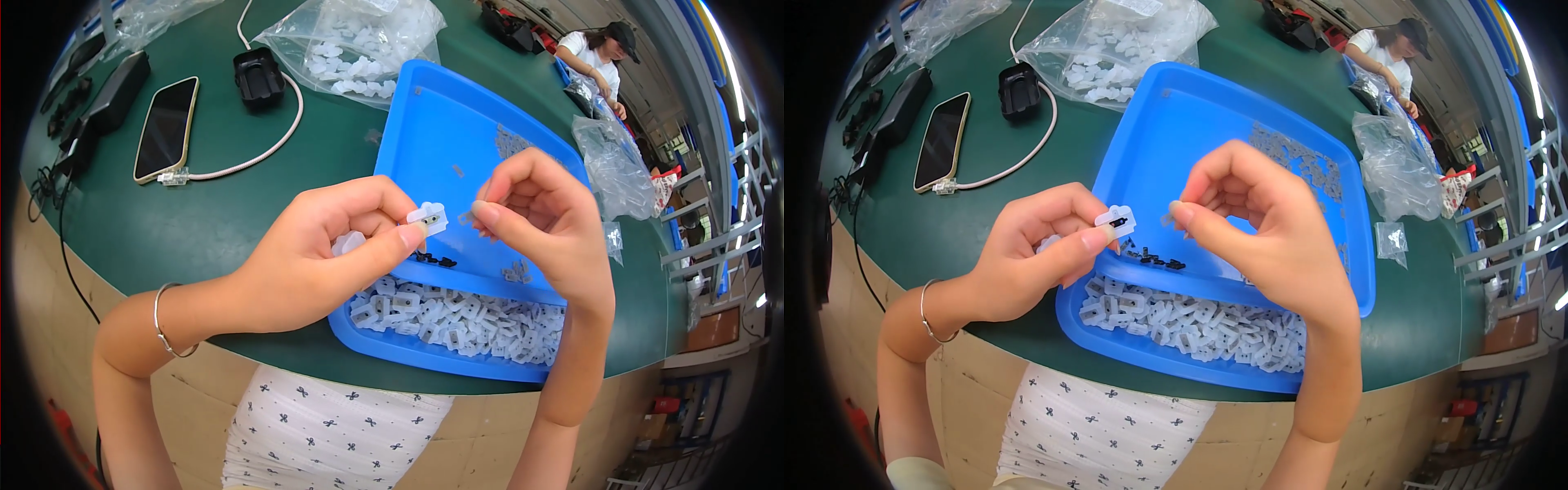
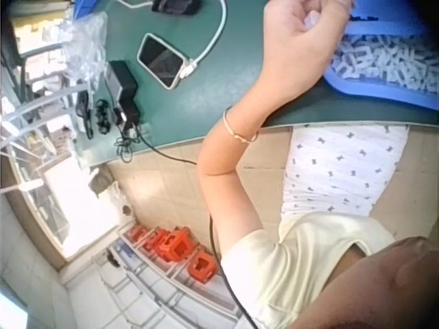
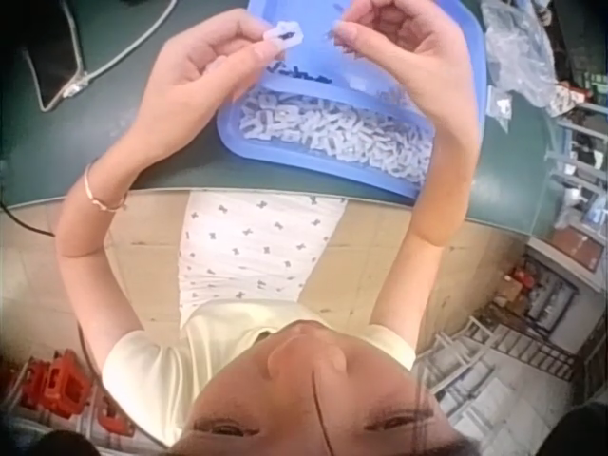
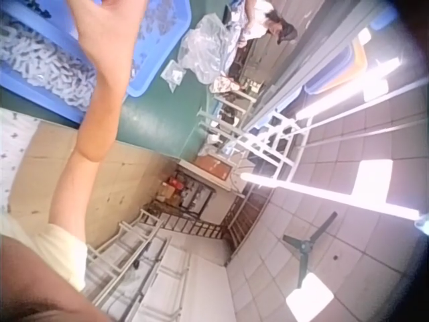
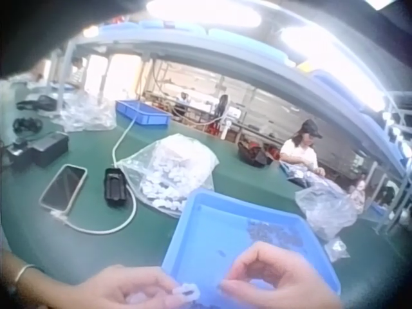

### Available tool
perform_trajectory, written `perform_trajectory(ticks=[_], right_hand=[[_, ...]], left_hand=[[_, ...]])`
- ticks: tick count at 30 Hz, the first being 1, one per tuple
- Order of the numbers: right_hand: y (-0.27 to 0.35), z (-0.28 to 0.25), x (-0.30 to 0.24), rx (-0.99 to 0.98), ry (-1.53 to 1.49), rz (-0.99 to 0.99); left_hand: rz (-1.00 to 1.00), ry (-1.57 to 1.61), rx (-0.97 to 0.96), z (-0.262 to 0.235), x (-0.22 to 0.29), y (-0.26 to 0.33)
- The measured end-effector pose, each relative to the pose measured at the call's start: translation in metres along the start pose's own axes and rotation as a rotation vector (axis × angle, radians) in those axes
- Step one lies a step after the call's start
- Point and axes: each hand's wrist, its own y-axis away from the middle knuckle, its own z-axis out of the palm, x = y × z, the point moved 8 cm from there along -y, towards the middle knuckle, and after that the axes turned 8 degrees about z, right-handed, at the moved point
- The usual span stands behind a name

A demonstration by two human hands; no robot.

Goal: The person inserts small metal components into plastic housings by hand on a workbench.

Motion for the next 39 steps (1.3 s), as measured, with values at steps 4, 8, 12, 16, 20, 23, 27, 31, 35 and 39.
perform_trajectory(ticks=[4,8,12,16,20,23,27,31,35,39], right_hand=[[0.004,0.007,-0.014,-0.045,-0.274,-0.093],[0.003,0.021,-0.008,-0.092,-0.316,-0.061],[0.0,0.021,-0.004,-0.055,-0.339,-0.09],[0.002,0.024,-0.004,-0.072,-0.311,-0.07],[0.003,0.025,-0.003,-0.001,-0.273,-0.013],[0.003,0.028,0.001,0.018,-0.227,0.018],[0.002,0.028,0.011,-0.038,-0.287,0.085],[0.0,0.026,0.01,-0.142,-0.311,0.142],[0.003,0.035,0.01,-0.265,-0.274,0.217],[0.007,0.033,0.009,-0.277,-0.098,0.135]], left_hand=[[0.002,-0.017,-0.005,0.001,0.001,0.001],[-0.003,0.01,-0.035,0.005,0.001,0.001],[-0.106,0.154,-0.042,0.004,0.002,0.002],[-0.118,0.134,-0.012,0.0,0.0,0.0],[-0.121,0.189,0.091,-0.007,-0.006,-0.001],[-0.099,0.174,0.085,-0.006,-0.005,0.001],[-0.082,0.085,0.011,0.0,-0.003,0.004],[-0.033,0.024,-0.068,0.005,0.0,0.003],[0.054,-0.048,-0.168,0.008,0.002,0.005],[0.066,-0.058,-0.234,0.011,0.003,0.004]])
